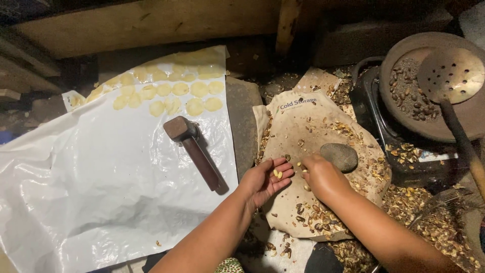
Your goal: Process melinjo seeds by roasting, cracking shells with a stone, and flattening them with a mallet.
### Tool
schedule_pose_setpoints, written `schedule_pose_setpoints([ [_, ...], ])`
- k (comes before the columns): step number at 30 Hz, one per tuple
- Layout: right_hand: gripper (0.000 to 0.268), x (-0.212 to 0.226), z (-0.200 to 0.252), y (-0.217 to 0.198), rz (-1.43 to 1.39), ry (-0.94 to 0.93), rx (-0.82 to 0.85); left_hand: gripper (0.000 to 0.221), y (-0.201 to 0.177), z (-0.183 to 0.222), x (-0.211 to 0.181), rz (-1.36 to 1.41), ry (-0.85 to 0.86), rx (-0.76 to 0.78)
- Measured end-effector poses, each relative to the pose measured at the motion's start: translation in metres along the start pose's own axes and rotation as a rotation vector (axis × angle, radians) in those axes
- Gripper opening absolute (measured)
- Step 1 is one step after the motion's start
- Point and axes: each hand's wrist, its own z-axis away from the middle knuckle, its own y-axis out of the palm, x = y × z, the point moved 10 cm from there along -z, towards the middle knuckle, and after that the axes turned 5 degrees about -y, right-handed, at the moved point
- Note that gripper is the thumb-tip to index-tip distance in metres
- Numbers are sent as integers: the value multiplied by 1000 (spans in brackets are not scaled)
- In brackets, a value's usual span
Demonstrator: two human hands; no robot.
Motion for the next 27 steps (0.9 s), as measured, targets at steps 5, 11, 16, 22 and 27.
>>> schedule_pose_setpoints([
  [5,19,-15,1,18,-473,216,63,52,12,11,-8,-3,56,14],
  [11,35,14,24,20,-1544,529,46,65,95,87,-21,-566,394,42],
  [16,30,-25,17,23,-1573,487,-113,64,167,165,-39,-1165,793,155],
  [22,24,82,41,-125,-1055,178,110,84,182,292,-125,-1987,758,-41],
  [27,26,46,-11,-105,-946,-122,127,45,98,483,-209,-1846,1077,-422],
])
